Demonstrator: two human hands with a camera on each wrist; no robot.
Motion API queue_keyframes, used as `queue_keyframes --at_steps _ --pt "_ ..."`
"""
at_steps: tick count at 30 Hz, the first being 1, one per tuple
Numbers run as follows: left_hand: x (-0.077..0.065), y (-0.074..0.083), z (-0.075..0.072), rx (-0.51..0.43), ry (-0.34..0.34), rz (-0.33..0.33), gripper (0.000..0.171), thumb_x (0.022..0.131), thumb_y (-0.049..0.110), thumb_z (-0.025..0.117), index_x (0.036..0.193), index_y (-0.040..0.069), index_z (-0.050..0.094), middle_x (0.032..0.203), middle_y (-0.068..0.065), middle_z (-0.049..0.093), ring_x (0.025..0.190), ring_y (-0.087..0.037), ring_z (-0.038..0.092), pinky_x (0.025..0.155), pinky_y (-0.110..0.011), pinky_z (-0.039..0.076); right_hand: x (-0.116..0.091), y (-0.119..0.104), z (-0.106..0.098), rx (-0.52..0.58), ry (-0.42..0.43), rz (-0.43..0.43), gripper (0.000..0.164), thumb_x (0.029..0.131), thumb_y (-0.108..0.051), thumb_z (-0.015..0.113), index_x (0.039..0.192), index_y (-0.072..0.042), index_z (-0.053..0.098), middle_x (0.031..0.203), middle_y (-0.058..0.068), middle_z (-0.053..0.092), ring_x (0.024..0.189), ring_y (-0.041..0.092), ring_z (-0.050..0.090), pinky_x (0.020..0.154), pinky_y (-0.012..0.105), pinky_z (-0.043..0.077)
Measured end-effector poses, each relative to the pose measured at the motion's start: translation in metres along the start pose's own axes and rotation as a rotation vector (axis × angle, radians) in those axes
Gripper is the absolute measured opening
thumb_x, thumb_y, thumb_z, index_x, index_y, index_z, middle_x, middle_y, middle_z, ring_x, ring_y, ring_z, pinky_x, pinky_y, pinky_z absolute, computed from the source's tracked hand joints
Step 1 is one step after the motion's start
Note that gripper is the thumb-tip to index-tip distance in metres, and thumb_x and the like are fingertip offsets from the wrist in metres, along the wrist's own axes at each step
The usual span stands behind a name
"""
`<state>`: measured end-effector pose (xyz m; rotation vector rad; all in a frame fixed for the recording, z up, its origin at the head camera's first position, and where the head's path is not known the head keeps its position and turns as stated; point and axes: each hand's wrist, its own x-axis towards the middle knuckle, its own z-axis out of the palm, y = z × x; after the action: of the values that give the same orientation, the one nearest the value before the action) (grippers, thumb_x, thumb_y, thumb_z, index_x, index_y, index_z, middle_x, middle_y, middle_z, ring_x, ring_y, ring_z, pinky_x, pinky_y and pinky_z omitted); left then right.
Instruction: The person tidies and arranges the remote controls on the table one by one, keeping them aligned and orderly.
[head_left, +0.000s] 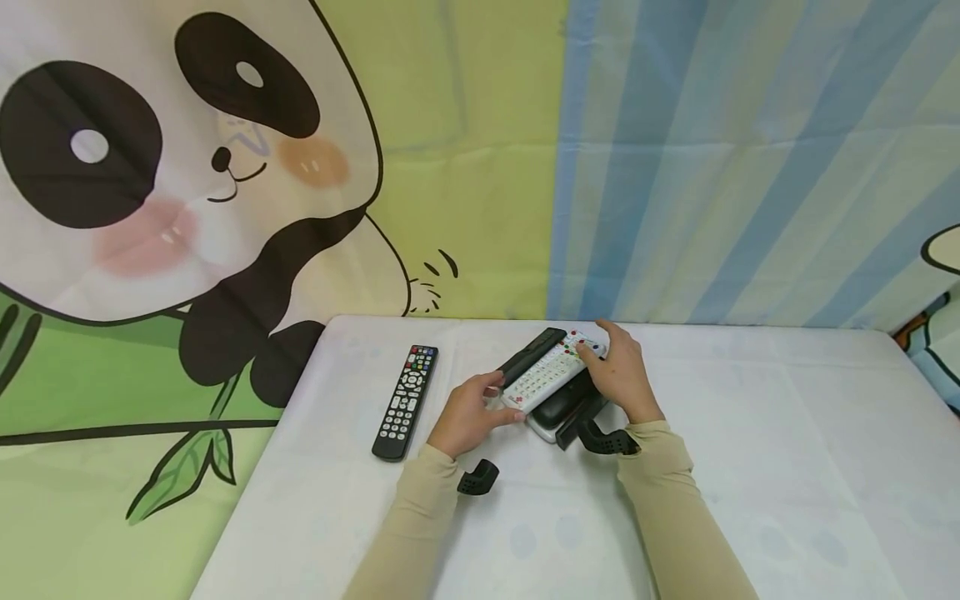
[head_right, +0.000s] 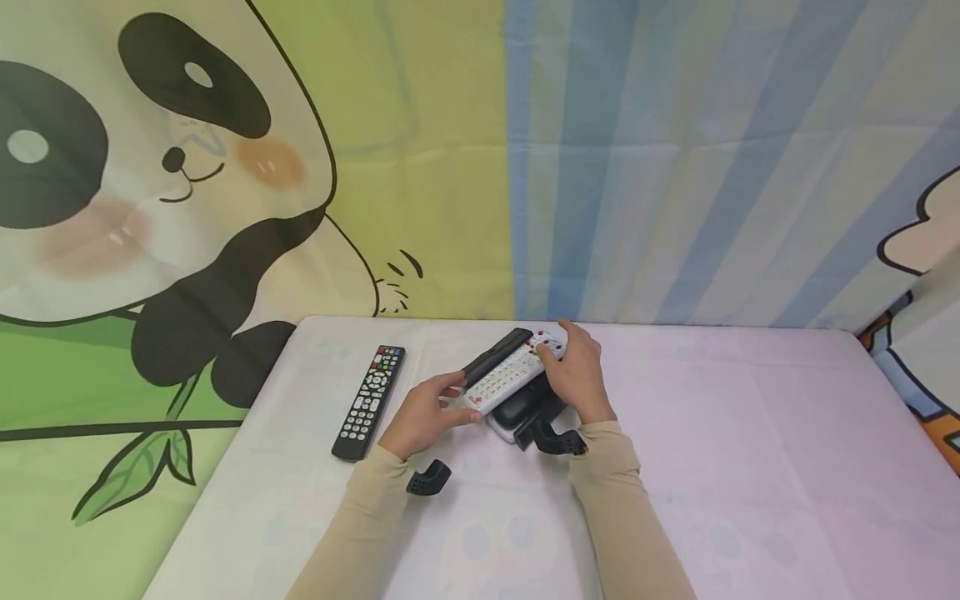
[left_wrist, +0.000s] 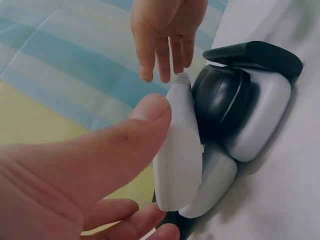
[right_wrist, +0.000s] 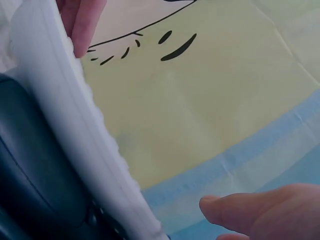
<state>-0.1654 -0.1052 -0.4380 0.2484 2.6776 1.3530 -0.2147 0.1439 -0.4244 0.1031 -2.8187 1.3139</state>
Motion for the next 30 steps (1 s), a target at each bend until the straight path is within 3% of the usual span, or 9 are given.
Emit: queue_keyframes --at_steps 4,13,30 --pt "0.000 -0.001 0.001 -0.012 -0.006 -0.028 0.072 0.081 0.026 0.086 0.140 -0.003 0.055 0.120 -0.009 0.067 0.106 -0.024 0.063 0.089 -0.040 0.051 0.001 0.003 0.001 -0.009 -0.011 0.010 0.061 0.104 -0.023 0.054 0.153 0.006 0.032 0.154 0.032 0.033 0.141 0.053 0.025 0.111 0.064 0.026" --pt "0.002 -0.004 0.002 0.014 -0.033 -0.020 0.062 0.081 0.027 0.086 0.131 -0.002 0.063 0.098 -0.005 0.071 0.090 -0.015 0.065 0.080 -0.034 0.052 0.003 0.006 0.003 -0.031 -0.023 0.037 0.060 0.104 -0.024 0.054 0.152 0.005 0.034 0.146 0.033 0.043 0.136 0.050 0.035 0.109 0.061 0.032" --pt "0.004 -0.008 0.003 -0.027 -0.057 -0.033 0.053 0.080 0.022 0.087 0.123 -0.001 0.068 0.093 -0.004 0.074 0.082 -0.011 0.068 0.075 -0.031 0.054 0.004 0.010 0.007 -0.071 0.025 0.033 0.053 0.103 -0.023 0.055 0.144 0.010 0.046 0.140 0.033 0.050 0.131 0.048 0.045 0.106 0.059 0.038"
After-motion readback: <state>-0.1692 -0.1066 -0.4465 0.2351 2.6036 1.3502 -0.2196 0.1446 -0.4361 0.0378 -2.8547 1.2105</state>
